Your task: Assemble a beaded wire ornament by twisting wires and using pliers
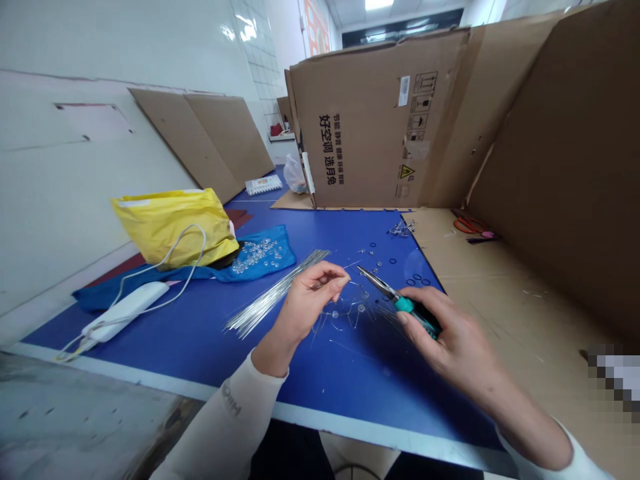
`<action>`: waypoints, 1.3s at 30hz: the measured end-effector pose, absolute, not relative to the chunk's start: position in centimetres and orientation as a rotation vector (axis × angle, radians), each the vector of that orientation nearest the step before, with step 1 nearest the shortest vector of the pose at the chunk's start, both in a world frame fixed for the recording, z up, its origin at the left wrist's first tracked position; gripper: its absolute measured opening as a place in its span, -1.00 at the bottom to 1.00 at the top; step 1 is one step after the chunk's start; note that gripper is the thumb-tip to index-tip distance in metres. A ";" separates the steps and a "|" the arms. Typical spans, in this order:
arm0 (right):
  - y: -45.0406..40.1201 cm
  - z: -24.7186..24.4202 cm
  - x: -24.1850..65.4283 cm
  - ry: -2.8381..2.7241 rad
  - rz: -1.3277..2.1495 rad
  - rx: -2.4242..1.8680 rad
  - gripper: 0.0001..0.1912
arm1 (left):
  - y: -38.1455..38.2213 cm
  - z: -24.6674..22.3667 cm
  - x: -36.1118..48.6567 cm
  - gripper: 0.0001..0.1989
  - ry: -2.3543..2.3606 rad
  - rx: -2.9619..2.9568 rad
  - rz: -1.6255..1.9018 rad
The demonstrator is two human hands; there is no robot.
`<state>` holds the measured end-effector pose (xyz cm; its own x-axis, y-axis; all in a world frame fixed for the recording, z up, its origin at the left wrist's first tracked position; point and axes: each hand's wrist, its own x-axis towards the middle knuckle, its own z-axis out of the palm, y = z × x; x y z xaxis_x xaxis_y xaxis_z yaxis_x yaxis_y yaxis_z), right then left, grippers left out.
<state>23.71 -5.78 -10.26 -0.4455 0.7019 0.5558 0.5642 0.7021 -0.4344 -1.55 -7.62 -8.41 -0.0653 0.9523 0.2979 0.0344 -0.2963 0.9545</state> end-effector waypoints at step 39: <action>-7.2 -8.3 27.6 -2.329 0.175 -0.902 -0.61 | -10.0 -7.5 -3.2 -0.70 1.171 2.846 1.470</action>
<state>27.62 -7.18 -8.26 -0.5690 0.6458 0.5090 0.5627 0.7572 -0.3317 -3.23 -9.99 -7.46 0.4036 0.4485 0.7975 0.6773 -0.7325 0.0692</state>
